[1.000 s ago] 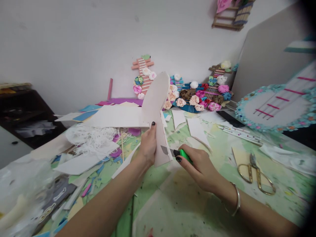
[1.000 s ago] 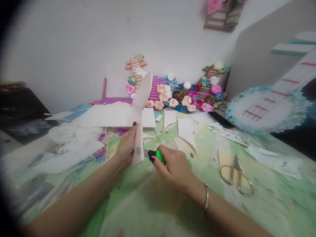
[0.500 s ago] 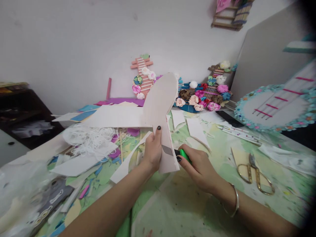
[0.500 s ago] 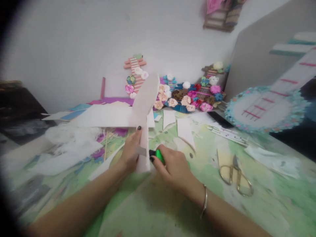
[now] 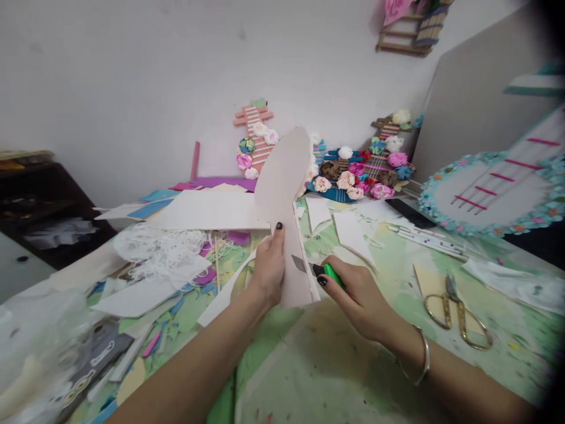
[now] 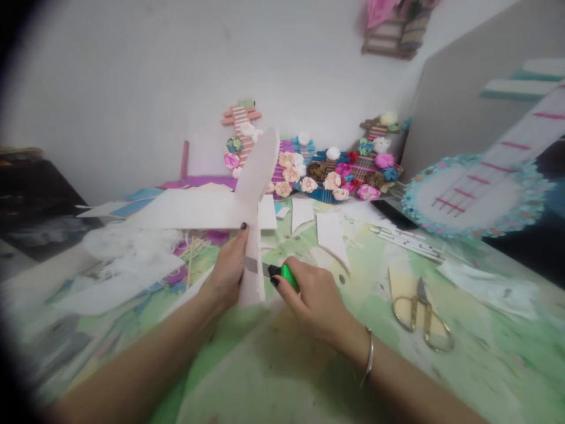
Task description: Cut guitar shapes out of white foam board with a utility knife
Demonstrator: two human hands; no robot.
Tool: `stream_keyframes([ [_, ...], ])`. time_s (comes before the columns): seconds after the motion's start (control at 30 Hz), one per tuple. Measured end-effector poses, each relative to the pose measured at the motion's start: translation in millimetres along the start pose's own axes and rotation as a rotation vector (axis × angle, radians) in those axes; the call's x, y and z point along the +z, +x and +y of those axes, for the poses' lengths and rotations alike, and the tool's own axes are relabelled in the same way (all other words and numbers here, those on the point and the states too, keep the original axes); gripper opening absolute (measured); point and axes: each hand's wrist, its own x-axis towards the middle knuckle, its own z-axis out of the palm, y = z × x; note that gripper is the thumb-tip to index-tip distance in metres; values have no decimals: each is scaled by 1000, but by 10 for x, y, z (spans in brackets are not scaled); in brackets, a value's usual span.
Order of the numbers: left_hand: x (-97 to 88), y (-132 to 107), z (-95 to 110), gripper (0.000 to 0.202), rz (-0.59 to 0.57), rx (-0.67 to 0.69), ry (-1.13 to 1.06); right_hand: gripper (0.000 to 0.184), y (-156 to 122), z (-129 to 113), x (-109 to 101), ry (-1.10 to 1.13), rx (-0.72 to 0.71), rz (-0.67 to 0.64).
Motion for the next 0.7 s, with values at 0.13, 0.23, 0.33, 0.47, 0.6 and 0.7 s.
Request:
stream_keyframes([
  [0.13,-6,5,-5,45,-20,48,-4,27,-7,8,-1,-17,5,-7],
  [0.23,-4,2,-26,43,-19,105,-3,26,-17,15,20,-31,6,-12],
  [0.33,13,-18,-61,44,-20,95,-4,26,-19,26,47,-44,7,-5],
  [0.47,39,-51,-107,44,-28,78,-3,26,-10,42,60,-54,28,-1],
  [0.6,51,-63,-129,42,-32,50,-12,26,-9,54,55,-47,29,2],
  [0.7,54,-64,-147,41,-30,38,-27,27,-11,65,54,-43,26,5],
])
